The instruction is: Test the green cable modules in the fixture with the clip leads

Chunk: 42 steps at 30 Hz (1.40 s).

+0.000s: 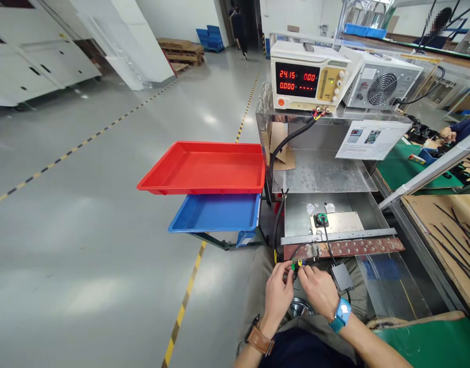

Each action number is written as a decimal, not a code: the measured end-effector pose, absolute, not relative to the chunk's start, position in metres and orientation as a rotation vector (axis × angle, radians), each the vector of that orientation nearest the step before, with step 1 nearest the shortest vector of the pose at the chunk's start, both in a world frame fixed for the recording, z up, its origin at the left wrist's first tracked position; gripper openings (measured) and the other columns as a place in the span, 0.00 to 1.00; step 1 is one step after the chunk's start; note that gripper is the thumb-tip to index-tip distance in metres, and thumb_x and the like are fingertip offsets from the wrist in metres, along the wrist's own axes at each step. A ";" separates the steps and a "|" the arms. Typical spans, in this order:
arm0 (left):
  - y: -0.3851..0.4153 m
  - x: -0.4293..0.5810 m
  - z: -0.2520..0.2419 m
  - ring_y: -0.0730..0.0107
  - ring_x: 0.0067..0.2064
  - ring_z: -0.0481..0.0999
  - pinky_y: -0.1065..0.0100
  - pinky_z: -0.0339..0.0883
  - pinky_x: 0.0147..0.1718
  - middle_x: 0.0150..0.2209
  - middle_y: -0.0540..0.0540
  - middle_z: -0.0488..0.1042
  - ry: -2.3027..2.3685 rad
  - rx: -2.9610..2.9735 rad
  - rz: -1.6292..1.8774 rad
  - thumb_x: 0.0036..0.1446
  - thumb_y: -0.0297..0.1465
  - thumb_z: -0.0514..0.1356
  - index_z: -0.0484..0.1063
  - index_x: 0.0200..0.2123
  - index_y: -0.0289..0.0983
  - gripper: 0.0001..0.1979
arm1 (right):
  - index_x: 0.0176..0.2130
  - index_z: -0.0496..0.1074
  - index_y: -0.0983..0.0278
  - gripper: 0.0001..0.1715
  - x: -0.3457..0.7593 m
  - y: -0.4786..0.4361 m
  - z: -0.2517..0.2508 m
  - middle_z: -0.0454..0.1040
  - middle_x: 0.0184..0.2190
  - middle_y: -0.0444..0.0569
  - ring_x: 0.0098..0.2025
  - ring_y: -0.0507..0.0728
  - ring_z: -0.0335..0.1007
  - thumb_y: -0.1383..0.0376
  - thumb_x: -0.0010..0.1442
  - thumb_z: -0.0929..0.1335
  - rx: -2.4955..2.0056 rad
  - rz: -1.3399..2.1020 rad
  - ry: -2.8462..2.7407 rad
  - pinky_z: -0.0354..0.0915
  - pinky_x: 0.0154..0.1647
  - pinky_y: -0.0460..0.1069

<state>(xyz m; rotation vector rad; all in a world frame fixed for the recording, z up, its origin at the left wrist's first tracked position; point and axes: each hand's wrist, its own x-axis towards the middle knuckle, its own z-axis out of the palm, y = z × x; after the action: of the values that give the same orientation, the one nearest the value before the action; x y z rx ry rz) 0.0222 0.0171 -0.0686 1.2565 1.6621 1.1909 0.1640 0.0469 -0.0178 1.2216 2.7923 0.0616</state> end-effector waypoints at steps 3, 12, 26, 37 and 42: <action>0.017 0.022 -0.067 0.63 0.41 0.78 0.64 0.74 0.37 0.42 0.43 0.76 1.660 1.300 1.188 0.64 0.33 0.53 0.74 0.45 0.38 0.12 | 0.45 0.66 0.65 0.07 0.163 0.049 -0.013 0.72 0.36 0.50 0.34 0.57 0.71 0.74 0.67 0.64 1.201 0.026 2.782 0.63 0.26 0.47; 0.017 0.021 -0.069 0.62 0.44 0.78 0.61 0.74 0.41 0.44 0.41 0.75 1.698 1.433 1.128 0.64 0.30 0.51 0.73 0.47 0.39 0.13 | 0.47 0.67 0.67 0.09 0.158 0.053 -0.013 0.72 0.38 0.52 0.36 0.59 0.72 0.73 0.67 0.64 1.135 -0.012 2.731 0.67 0.27 0.48; 0.030 0.007 -0.091 0.64 0.37 0.80 0.68 0.68 0.28 0.42 0.45 0.79 1.883 2.199 0.751 0.63 0.24 0.52 0.73 0.45 0.38 0.12 | 0.43 0.67 0.68 0.05 0.161 0.055 -0.020 0.73 0.34 0.50 0.32 0.58 0.74 0.69 0.69 0.63 1.236 -0.130 2.836 0.70 0.24 0.49; 0.029 0.009 -0.079 0.63 0.37 0.81 0.68 0.73 0.30 0.41 0.44 0.79 1.863 2.127 0.809 0.64 0.25 0.49 0.75 0.42 0.38 0.14 | 0.42 0.69 0.67 0.04 0.158 0.052 -0.018 0.74 0.34 0.49 0.32 0.59 0.75 0.68 0.67 0.66 1.309 -0.174 2.847 0.67 0.23 0.51; 0.028 0.008 -0.086 0.63 0.38 0.82 0.67 0.74 0.32 0.42 0.42 0.79 1.874 2.108 0.806 0.64 0.25 0.49 0.75 0.43 0.38 0.15 | 0.39 0.68 0.66 0.03 0.157 0.052 -0.020 0.74 0.33 0.49 0.31 0.58 0.74 0.68 0.66 0.68 1.330 -0.137 2.856 0.65 0.23 0.50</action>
<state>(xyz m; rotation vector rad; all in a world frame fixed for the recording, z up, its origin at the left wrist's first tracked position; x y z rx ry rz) 0.0078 0.0280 -0.0857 2.1080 1.8736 0.8059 0.1572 0.0515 -0.0196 1.3297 2.8564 -0.1370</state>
